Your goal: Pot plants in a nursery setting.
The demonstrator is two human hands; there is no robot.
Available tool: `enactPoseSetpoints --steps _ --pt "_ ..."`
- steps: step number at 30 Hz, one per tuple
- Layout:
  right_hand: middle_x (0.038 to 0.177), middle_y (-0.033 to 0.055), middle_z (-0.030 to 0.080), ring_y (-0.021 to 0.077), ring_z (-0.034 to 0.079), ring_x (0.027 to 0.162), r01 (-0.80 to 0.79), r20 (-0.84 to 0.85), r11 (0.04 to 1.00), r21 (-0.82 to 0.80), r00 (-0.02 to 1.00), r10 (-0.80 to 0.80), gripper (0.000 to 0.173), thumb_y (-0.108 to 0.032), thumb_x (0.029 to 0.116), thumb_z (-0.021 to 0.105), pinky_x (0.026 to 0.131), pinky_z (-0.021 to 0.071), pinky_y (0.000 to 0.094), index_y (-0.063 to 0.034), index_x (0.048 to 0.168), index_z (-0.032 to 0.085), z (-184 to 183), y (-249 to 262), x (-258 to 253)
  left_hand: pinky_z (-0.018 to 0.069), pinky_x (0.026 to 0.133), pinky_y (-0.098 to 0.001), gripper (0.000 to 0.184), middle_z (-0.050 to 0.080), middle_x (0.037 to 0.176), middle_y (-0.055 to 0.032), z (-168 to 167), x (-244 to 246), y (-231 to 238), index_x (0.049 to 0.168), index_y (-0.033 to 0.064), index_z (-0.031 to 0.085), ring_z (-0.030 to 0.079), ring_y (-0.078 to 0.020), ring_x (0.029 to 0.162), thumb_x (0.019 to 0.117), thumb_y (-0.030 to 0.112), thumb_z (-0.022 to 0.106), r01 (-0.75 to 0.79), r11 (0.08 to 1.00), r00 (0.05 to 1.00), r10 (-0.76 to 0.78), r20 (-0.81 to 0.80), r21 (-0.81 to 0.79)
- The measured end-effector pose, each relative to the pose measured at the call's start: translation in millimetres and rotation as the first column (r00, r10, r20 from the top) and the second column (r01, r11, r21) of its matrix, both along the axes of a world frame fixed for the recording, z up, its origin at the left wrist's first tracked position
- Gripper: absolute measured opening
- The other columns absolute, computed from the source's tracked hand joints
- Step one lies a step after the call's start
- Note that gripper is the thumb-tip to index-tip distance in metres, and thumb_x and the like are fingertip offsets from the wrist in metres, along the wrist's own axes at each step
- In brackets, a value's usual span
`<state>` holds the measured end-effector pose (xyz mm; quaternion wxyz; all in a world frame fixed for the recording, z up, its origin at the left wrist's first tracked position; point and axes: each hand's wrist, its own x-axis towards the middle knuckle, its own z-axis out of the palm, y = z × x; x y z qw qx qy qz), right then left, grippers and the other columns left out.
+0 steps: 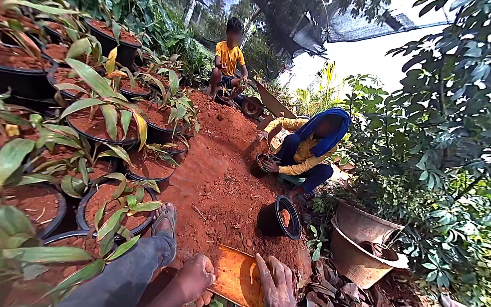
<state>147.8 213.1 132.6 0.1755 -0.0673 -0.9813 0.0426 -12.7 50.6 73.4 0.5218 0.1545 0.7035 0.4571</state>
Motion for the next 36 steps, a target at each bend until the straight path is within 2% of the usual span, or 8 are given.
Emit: enactPoseSetpoints --steps 6,11,16,18,21,32,34,36 --pt "0.130 0.0300 0.061 0.0495 0.057 0.118 -0.007 -0.011 1.000 0.013 1.000 0.007 0.095 -0.038 0.0557 0.093 0.100 0.0503 0.0534 -0.0001 0.137 0.063 -1 -1 -2 0.0610 0.076 -0.0372 0.027 0.071 0.100 -0.0178 0 2 1 0.127 -0.0023 0.056 0.073 -0.0223 0.078 0.1090 0.014 0.045 0.011 1.000 0.999 -0.013 -0.046 -0.025" --pt "0.130 0.0309 0.060 0.0492 0.057 0.118 0.009 -0.021 1.000 -0.001 1.000 -0.009 0.096 -0.040 0.0570 0.092 0.100 0.0501 0.0534 0.0012 0.138 0.062 -1 1 -3 0.0628 0.077 -0.0419 0.029 0.068 0.109 -0.0211 -4 2 2 0.127 -0.0023 0.059 0.074 -0.0272 0.084 0.1087 0.013 0.044 -0.169 0.986 0.984 0.169 -0.063 0.015" --pt "0.130 0.0311 0.060 0.0498 0.057 0.118 0.016 -0.024 1.000 -0.002 1.000 -0.016 0.096 -0.041 0.0561 0.093 0.100 0.0503 0.0538 0.0009 0.137 0.063 0 0 -3 0.0614 0.068 -0.0380 0.036 0.069 0.089 -0.0137 -8 0 2 0.107 0.0002 0.065 0.071 -0.0216 0.070 0.1076 0.035 0.054 -0.213 0.974 0.973 0.218 -0.076 0.073" --pt "0.130 0.0309 0.060 0.0497 0.057 0.118 0.013 -0.023 1.000 -0.006 1.000 -0.013 0.096 -0.042 0.0565 0.092 0.100 0.0501 0.0537 0.0007 0.137 0.062 -1 1 -3 0.0612 0.067 -0.0366 0.037 0.070 0.090 -0.0139 -10 0 1 0.109 0.0002 0.065 0.071 -0.0210 0.069 0.1015 0.036 0.066 -0.182 0.978 0.981 0.187 -0.050 0.099" --pt "0.130 0.0312 0.060 0.0499 0.058 0.118 0.007 -0.009 1.000 -0.004 1.000 -0.007 0.096 -0.040 0.0557 0.093 0.101 0.0499 0.0539 0.0010 0.137 0.062 -1 -1 -2 0.0606 0.071 -0.0373 0.036 0.069 0.095 -0.0156 -8 0 0 0.116 -0.0016 0.062 0.071 -0.0223 0.075 0.0953 0.024 0.075 -0.122 0.990 0.992 0.125 -0.035 0.078" --pt "0.131 0.0308 0.060 0.0495 0.058 0.119 0.013 0.008 1.000 -0.001 1.000 -0.013 0.097 -0.040 0.0556 0.094 0.100 0.0505 0.0526 0.0005 0.138 0.062 0 -3 -2 0.0623 0.079 -0.0409 0.028 0.069 0.111 -0.0203 3 3 2 0.125 -0.0021 0.060 0.074 -0.0259 0.084 0.1091 0.015 0.046 -0.063 0.998 0.992 0.061 -0.113 -0.007" --pt "0.131 0.0319 0.060 0.0505 0.057 0.118 0.017 -0.010 1.000 -0.005 1.000 -0.017 0.097 -0.042 0.0560 0.093 0.100 0.0499 0.0541 0.0014 0.137 0.062 0 -1 -3 0.0631 0.076 -0.0402 0.029 0.070 0.108 -0.0196 2 4 1 0.124 -0.0018 0.061 0.075 -0.0250 0.081 0.1098 0.017 0.044 -0.118 0.992 0.988 0.121 -0.090 0.044" --pt "0.129 0.0319 0.060 0.0507 0.058 0.117 0.017 -0.028 1.000 0.001 0.999 -0.017 0.096 -0.043 0.0566 0.093 0.099 0.0503 0.0549 0.0016 0.136 0.063 1 -1 -2 0.0633 0.072 -0.0393 0.031 0.071 0.101 -0.0181 -1 3 1 0.119 -0.0012 0.063 0.074 -0.0242 0.076 0.1086 0.026 0.052 -0.158 0.983 0.984 0.165 -0.072 0.090"
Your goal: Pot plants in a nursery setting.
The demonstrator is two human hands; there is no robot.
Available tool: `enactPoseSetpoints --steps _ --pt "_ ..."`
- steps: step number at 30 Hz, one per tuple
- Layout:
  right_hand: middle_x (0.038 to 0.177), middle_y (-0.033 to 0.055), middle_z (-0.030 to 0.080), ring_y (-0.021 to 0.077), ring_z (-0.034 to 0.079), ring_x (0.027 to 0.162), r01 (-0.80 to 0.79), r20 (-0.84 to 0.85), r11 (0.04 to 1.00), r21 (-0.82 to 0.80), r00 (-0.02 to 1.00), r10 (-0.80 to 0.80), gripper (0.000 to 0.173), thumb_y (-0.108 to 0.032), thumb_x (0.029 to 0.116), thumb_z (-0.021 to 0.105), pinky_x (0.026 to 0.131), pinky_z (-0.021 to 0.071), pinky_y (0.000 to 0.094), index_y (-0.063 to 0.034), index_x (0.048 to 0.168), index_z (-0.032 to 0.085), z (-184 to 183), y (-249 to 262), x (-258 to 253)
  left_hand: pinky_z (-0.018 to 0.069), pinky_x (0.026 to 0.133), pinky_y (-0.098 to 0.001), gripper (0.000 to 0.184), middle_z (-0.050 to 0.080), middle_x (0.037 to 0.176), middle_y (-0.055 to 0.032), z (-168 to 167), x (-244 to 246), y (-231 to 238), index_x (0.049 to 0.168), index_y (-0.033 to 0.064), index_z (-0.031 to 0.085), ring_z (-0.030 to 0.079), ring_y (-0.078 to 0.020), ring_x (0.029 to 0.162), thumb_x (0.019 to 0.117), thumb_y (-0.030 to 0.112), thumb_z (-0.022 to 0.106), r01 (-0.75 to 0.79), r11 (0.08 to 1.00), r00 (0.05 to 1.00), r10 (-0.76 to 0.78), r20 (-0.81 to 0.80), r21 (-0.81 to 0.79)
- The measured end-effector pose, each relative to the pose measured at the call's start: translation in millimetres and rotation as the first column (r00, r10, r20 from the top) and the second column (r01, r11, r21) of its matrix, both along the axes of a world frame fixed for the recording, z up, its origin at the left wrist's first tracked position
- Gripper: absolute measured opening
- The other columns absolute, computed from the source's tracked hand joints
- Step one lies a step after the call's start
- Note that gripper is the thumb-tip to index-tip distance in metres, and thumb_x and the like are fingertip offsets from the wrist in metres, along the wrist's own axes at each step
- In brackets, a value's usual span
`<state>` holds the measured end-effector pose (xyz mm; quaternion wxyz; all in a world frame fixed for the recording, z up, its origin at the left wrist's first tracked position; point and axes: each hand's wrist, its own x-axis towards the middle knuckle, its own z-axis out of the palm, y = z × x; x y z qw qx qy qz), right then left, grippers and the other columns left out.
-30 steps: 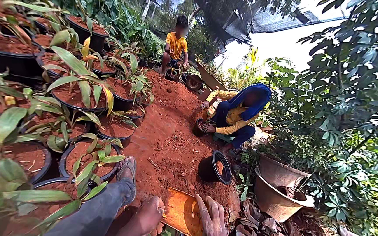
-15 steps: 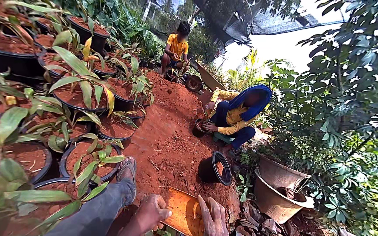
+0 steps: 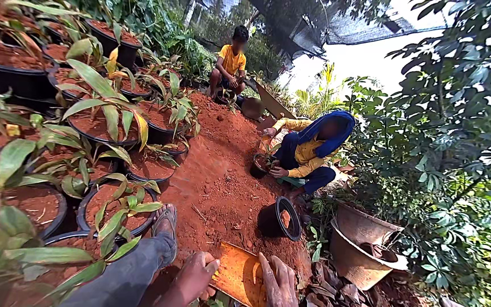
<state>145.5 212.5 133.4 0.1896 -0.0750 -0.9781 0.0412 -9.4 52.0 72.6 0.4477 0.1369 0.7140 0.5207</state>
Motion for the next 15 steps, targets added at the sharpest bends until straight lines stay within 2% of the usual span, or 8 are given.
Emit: enactPoseSetpoints --steps 2,4,8,13,15 --pt "0.129 0.0315 0.061 0.0500 0.058 0.117 -0.002 -0.003 1.000 0.006 1.000 0.002 0.096 -0.042 0.0561 0.093 0.099 0.0504 0.0541 0.0013 0.136 0.063 -0.8 0.3 0.4 0.0626 0.070 -0.0380 0.034 0.071 0.095 -0.0168 -4.4 -1.1 0.9 0.114 -0.0011 0.064 0.073 -0.0231 0.072 0.1022 0.031 0.065 0.006 1.000 1.000 -0.006 -0.002 0.007" --pt "0.129 0.0319 0.060 0.0503 0.058 0.117 -0.006 0.007 1.000 -0.001 1.000 0.006 0.096 -0.042 0.0565 0.093 0.100 0.0501 0.0539 0.0017 0.137 0.062 -0.3 -0.9 0.9 0.0617 0.069 -0.0372 0.031 0.070 0.094 -0.0160 -7.7 -2.3 1.4 0.112 -0.0012 0.063 0.072 -0.0219 0.070 0.1008 0.027 0.067 0.023 1.000 1.000 -0.023 -0.007 -0.004" --pt "0.129 0.0327 0.060 0.0505 0.058 0.117 -0.007 -0.010 1.000 -0.020 1.000 0.007 0.096 -0.043 0.0571 0.093 0.099 0.0504 0.0543 0.0025 0.136 0.062 -0.9 -0.6 0.6 0.0605 0.064 -0.0344 0.024 0.069 0.092 -0.0139 -1.7 -3.0 0.2 0.113 -0.0001 0.062 0.070 -0.0198 0.066 0.1064 0.023 0.057 -0.004 1.000 1.000 0.004 0.006 -0.001" --pt "0.128 0.0323 0.060 0.0506 0.058 0.116 -0.002 -0.025 1.000 -0.014 1.000 0.002 0.096 -0.043 0.0566 0.093 0.098 0.0503 0.0548 0.0031 0.136 0.062 0.7 -0.7 -1.5 0.0604 0.064 -0.0352 0.029 0.068 0.092 -0.0143 1.9 0.9 1.3 0.114 0.0004 0.062 0.070 -0.0204 0.066 0.1102 0.025 0.048 -0.052 0.999 0.999 0.052 0.004 -0.005" --pt "0.128 0.0322 0.060 0.0500 0.058 0.116 0.006 -0.031 1.000 -0.024 0.999 -0.007 0.096 -0.042 0.0564 0.092 0.098 0.0503 0.0543 0.0033 0.136 0.062 1.9 -0.3 -1.7 0.0600 0.061 -0.0339 0.032 0.067 0.086 -0.0126 0.6 1.1 1.8 0.111 0.0009 0.061 0.069 -0.0195 0.062 0.1116 0.028 0.044 -0.065 0.998 0.998 0.065 0.016 0.015"
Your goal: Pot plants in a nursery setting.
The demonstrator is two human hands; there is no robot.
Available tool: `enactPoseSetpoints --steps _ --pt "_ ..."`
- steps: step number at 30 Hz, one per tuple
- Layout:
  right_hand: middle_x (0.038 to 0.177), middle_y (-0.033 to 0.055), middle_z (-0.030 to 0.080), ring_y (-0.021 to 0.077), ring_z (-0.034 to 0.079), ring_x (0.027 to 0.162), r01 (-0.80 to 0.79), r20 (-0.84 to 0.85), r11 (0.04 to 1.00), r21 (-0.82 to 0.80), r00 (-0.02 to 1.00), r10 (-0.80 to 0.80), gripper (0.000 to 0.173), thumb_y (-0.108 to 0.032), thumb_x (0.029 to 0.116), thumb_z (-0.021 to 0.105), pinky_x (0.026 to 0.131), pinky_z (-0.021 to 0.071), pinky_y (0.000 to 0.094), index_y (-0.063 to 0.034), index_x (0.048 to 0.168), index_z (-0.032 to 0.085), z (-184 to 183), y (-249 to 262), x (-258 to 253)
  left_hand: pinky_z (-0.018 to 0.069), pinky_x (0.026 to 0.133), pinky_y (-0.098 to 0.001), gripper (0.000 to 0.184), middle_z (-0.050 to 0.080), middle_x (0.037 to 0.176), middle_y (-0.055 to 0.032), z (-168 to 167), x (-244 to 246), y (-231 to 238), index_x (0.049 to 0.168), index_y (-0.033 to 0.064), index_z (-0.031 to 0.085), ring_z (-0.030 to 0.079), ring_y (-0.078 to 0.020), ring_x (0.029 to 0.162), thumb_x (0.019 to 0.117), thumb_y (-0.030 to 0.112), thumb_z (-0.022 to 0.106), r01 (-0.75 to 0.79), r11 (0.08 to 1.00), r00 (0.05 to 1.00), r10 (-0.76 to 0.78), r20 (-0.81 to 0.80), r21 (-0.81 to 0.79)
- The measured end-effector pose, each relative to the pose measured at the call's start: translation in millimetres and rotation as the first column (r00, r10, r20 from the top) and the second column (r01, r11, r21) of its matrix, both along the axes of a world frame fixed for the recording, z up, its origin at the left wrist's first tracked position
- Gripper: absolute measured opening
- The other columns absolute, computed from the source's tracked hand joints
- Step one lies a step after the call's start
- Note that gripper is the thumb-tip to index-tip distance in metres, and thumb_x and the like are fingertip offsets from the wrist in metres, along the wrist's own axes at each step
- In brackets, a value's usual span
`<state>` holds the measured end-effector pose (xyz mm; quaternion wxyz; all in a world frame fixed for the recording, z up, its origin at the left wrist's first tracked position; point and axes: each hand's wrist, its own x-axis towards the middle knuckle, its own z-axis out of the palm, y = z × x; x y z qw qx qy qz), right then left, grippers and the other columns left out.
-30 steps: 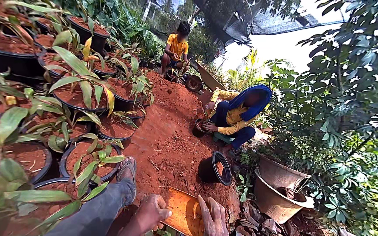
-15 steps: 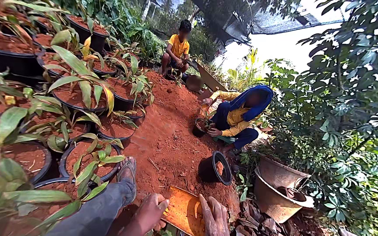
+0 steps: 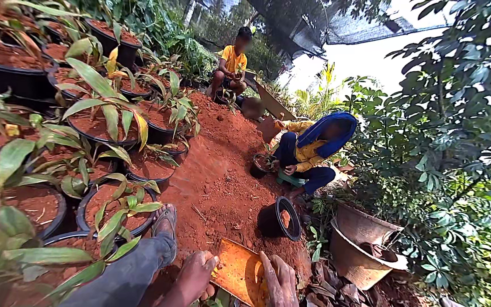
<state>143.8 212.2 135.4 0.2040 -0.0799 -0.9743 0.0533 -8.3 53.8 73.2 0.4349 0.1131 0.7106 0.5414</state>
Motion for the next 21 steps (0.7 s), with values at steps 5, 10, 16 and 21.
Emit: enactPoseSetpoints --steps 5,10,16,21 --pt "0.130 0.0341 0.059 0.0514 0.057 0.116 0.026 -0.010 0.999 -0.035 1.000 -0.027 0.098 -0.041 0.0561 0.092 0.098 0.0498 0.0551 0.0043 0.137 0.061 3 2 1 0.0513 0.049 -0.0252 0.041 0.065 0.067 -0.0064 -5 0 -1 0.100 0.0032 0.060 0.061 -0.0127 0.049 0.1112 0.039 0.044 -0.031 0.996 0.997 0.025 0.076 0.082" --pt "0.129 0.0343 0.059 0.0514 0.057 0.116 0.029 0.018 0.998 -0.050 0.999 -0.028 0.098 -0.040 0.0559 0.094 0.100 0.0493 0.0557 0.0038 0.137 0.061 4 1 1 0.0515 0.056 -0.0277 0.033 0.067 0.105 -0.0112 -7 1 -1 0.131 0.0027 0.062 0.063 -0.0134 0.069 0.1076 0.024 0.055 -0.108 0.967 0.990 0.083 0.116 0.229" --pt "0.129 0.0339 0.059 0.0502 0.057 0.118 -0.015 0.039 0.990 -0.141 0.999 0.021 0.097 -0.042 0.0587 0.093 0.102 0.0482 0.0551 0.0044 0.137 0.061 4 -1 1 0.0528 0.083 -0.0332 0.016 0.067 0.094 -0.0064 -20 -1 2 0.104 0.0000 0.070 0.063 -0.0121 0.087 0.1001 0.012 0.060 -0.195 0.903 0.980 0.196 0.036 0.382" --pt "0.127 0.0343 0.059 0.0482 0.058 0.117 -0.007 0.032 0.987 -0.160 0.999 0.012 0.097 -0.045 0.0598 0.093 0.102 0.0487 0.0534 0.0053 0.137 0.061 4 -1 3 0.0480 0.071 -0.0409 0.028 0.060 0.077 -0.0053 -22 -4 -1 0.091 0.0041 0.069 0.058 -0.0171 0.072 0.1015 0.028 0.058 -0.049 0.974 0.972 0.098 -0.216 0.221"
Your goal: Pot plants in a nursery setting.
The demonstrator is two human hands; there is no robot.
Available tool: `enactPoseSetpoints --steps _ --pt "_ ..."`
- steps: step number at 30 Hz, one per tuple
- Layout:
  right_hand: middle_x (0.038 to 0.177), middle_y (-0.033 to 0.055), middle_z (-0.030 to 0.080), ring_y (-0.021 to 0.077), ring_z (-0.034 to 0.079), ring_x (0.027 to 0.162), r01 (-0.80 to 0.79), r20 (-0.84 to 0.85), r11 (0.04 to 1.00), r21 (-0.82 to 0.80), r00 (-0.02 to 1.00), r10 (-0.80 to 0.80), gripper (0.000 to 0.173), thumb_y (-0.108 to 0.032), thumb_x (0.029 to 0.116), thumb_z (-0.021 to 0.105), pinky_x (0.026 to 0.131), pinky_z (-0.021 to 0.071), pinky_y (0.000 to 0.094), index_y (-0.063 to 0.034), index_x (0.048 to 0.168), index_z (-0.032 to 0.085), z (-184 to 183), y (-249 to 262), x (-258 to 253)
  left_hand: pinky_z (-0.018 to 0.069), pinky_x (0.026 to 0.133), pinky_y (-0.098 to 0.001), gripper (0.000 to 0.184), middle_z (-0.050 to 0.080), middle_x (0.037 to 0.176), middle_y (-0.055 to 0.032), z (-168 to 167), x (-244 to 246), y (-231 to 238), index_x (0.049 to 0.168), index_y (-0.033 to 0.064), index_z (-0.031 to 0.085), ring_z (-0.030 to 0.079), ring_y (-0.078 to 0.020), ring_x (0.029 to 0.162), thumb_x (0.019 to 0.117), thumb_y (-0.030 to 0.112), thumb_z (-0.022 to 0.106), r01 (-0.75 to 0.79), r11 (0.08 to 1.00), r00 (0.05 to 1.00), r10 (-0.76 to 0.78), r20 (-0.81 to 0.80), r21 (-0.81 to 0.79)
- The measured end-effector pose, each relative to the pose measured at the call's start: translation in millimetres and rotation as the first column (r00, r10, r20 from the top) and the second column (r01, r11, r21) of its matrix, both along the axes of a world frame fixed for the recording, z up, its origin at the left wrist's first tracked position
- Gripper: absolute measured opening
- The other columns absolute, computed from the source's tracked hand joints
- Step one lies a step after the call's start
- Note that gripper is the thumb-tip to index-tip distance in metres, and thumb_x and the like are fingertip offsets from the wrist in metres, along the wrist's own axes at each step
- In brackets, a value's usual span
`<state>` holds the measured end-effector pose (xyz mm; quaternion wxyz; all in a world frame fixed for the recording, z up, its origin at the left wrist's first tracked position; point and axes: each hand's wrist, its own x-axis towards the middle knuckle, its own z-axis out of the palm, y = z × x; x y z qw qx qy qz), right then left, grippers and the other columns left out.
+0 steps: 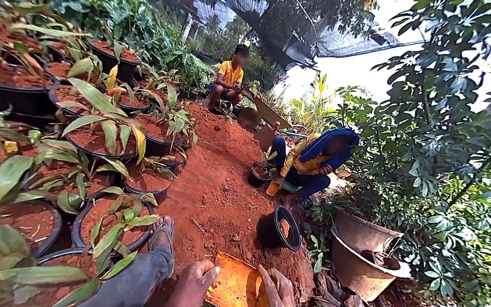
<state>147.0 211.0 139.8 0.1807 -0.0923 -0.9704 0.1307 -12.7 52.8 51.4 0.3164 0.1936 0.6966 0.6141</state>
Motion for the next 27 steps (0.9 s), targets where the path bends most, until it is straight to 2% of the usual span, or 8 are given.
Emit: enactPoseSetpoints --steps 3,6,9,12,14,19,23,27 --pt "0.127 0.0345 0.059 0.0490 0.058 0.116 0.004 0.001 1.000 0.001 1.000 -0.004 0.097 -0.045 0.0595 0.093 0.102 0.0486 0.0538 0.0053 0.136 0.061 0 0 0 0.0458 0.073 -0.0461 0.037 0.057 0.075 -0.0094 5 -1 -2 0.090 0.0004 0.067 0.056 -0.0228 0.072 0.1042 0.033 0.055 0.043 0.995 0.996 -0.050 -0.077 -0.094" --pt "0.127 0.0342 0.059 0.0488 0.057 0.117 0.011 0.012 1.000 0.004 1.000 -0.011 0.098 -0.046 0.0598 0.092 0.102 0.0483 0.0532 0.0054 0.137 0.060 1 0 -1 0.0437 0.070 -0.0464 0.046 0.051 0.069 -0.0077 4 -1 -2 0.078 0.0016 0.060 0.052 -0.0234 0.067 0.1043 0.038 0.054 0.041 0.990 0.993 -0.055 -0.102 -0.133" --pt "0.127 0.0345 0.059 0.0490 0.057 0.117 0.023 0.009 1.000 0.002 1.000 -0.023 0.098 -0.045 0.0593 0.093 0.102 0.0485 0.0533 0.0055 0.137 0.060 3 0 -1 0.0442 0.071 -0.0490 0.054 0.051 0.066 -0.0080 2 0 -3 0.070 0.0030 0.057 0.054 -0.0247 0.068 0.1021 0.047 0.054 0.007 0.988 0.995 -0.022 -0.101 -0.153" --pt "0.126 0.0340 0.060 0.0487 0.058 0.115 0.034 -0.019 0.999 0.042 0.999 -0.033 0.097 -0.045 0.0590 0.093 0.100 0.0492 0.0530 0.0052 0.136 0.061 2 0 -2 0.0445 0.065 -0.0442 0.055 0.050 0.062 -0.0035 -4 0 -1 0.065 0.0072 0.055 0.053 -0.0192 0.062 0.1011 0.049 0.055 -0.019 0.995 1.000 0.017 -0.022 -0.095" --pt "0.126 0.0340 0.060 0.0489 0.059 0.114 0.046 -0.028 0.996 0.073 0.999 -0.044 0.096 -0.043 0.0581 0.093 0.099 0.0498 0.0536 0.0042 0.136 0.062 1 2 -3 0.0422 0.061 -0.0370 0.048 0.048 0.062 -0.0001 -1 1 -1 0.069 0.0078 0.057 0.048 -0.0138 0.058 0.1020 0.044 0.059 0.006 0.999 0.996 -0.002 0.095 -0.040" --pt "0.125 0.0349 0.060 0.0496 0.059 0.113 0.041 -0.036 0.993 0.113 0.999 -0.037 0.096 -0.044 0.0584 0.092 0.098 0.0504 0.0536 0.0040 0.135 0.062 0 5 -2 0.0420 0.053 -0.0237 0.032 0.055 0.065 0.0030 13 -1 -6 0.082 0.0078 0.062 0.049 -0.0061 0.053 0.1005 0.033 0.067 0.165 0.986 0.951 -0.160 0.263 0.002" --pt "0.125 0.0350 0.060 0.0512 0.059 0.113 0.047 -0.061 0.987 0.152 0.997 -0.038 0.094 -0.040 0.0571 0.093 0.098 0.0502 0.0547 0.0038 0.135 0.063 -2 6 -3 0.0401 0.049 -0.0218 0.033 0.056 0.064 0.0042 15 -3 -11 0.089 0.0092 0.064 0.048 -0.0053 0.050 0.1012 0.040 0.064 0.226 0.974 0.930 -0.217 0.297 0.003" --pt "0.122 0.0324 0.063 0.0498 0.060 0.111 0.032 -0.089 0.970 0.241 0.996 -0.011 0.091 -0.042 0.0573 0.092 0.098 0.0506 0.0532 0.0022 0.132 0.065 -3 5 -5 0.0410 0.052 -0.0249 0.031 0.055 0.065 0.0028 15 -6 -12 0.089 0.0054 0.065 0.047 -0.0066 0.052 0.0956 0.035 0.073 0.240 0.966 0.947 -0.212 0.240 -0.096"
